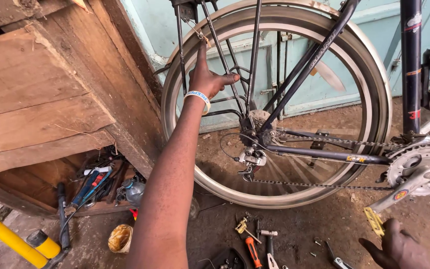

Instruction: The person works on the rear wheel and derailleur of a bicycle, using a rag to wipe the chain and gears. They then use a wrench to tighten a bolt on the derailleur and test the wheel's rotation by hand.

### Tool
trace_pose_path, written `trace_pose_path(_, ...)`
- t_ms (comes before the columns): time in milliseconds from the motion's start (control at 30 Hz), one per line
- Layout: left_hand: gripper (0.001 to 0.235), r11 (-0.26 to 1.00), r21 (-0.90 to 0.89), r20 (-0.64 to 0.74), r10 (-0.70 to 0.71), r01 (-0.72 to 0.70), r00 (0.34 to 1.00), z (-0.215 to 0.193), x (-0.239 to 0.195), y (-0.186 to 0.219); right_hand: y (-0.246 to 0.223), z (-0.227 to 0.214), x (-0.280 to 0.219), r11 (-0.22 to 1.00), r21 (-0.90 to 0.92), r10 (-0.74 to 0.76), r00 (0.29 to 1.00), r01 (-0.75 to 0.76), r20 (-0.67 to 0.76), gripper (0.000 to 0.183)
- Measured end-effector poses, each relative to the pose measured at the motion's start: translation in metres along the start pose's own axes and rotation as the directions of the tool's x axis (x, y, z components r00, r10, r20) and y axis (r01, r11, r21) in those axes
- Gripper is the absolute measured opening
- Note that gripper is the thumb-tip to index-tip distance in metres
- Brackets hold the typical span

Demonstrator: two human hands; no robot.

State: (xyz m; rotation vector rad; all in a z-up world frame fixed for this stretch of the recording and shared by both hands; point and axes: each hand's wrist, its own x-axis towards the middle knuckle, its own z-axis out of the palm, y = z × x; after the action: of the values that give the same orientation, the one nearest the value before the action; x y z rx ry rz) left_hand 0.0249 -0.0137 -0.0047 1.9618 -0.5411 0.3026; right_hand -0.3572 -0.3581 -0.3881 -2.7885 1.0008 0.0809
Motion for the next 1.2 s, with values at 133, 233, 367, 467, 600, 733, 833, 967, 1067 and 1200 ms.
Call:
trace_pose_path(133, 0.138, 0.996, -0.090, 0.036, -0.007, 0.010, 0.999, 0.006, 0.012, -0.006, 0.019, 0.018, 0.014, 0.995, -0.035, -0.091, 0.995, 0.089, -0.037, 0.072)
trace_pose_path(233, 0.139, 0.996, -0.090, 0.037, 0.026, -0.022, 0.999, 0.008, 0.014, -0.005, 0.035, 0.037, 0.025, 0.999, -0.037, -0.007, 0.998, 0.005, -0.059, 0.077)
trace_pose_path(367, 0.134, 0.996, -0.077, 0.037, -0.043, 0.046, 0.998, 0.009, 0.012, 0.003, 0.055, 0.049, 0.030, 0.985, -0.171, -0.041, 0.988, 0.015, -0.148, 0.077)
trace_pose_path(467, 0.135, 0.998, -0.042, 0.021, -0.047, 0.048, 0.999, 0.010, 0.013, 0.002, 0.060, 0.051, 0.029, 0.970, -0.241, -0.018, 0.987, -0.022, -0.160, 0.075)
trace_pose_path(600, 0.129, 0.998, -0.056, 0.008, -0.025, 0.026, 1.000, 0.011, 0.012, 0.002, 0.057, 0.047, 0.024, 0.970, -0.235, 0.016, 0.984, -0.058, -0.179, 0.075)
trace_pose_path(733, 0.129, 0.999, -0.012, 0.002, -0.030, 0.030, 1.000, 0.012, 0.017, -0.004, 0.060, 0.050, 0.026, 0.966, -0.253, -0.008, 0.974, -0.051, -0.225, 0.074)
trace_pose_path(833, 0.130, 0.996, 0.086, -0.023, -0.020, 0.022, 1.000, 0.012, 0.018, -0.004, 0.060, 0.048, 0.025, 0.961, -0.276, -0.036, 0.971, -0.031, -0.235, 0.076)
trace_pose_path(967, 0.132, 0.997, -0.020, 0.018, -0.080, 0.080, 0.997, 0.011, 0.015, 0.005, 0.059, 0.047, 0.025, 0.956, -0.294, -0.057, 0.975, -0.010, -0.217, 0.073)
trace_pose_path(1067, 0.139, 0.991, 0.072, -0.038, -0.113, 0.115, 0.993, 0.012, 0.019, 0.000, 0.058, 0.046, 0.024, 0.954, -0.301, -0.055, 0.976, -0.011, -0.209, 0.073)
trace_pose_path(1200, 0.139, 0.982, 0.149, -0.096, -0.105, 0.119, 0.990, 0.011, 0.018, -0.007, 0.062, 0.053, 0.027, 0.969, -0.246, -0.042, 0.975, -0.012, -0.217, 0.074)
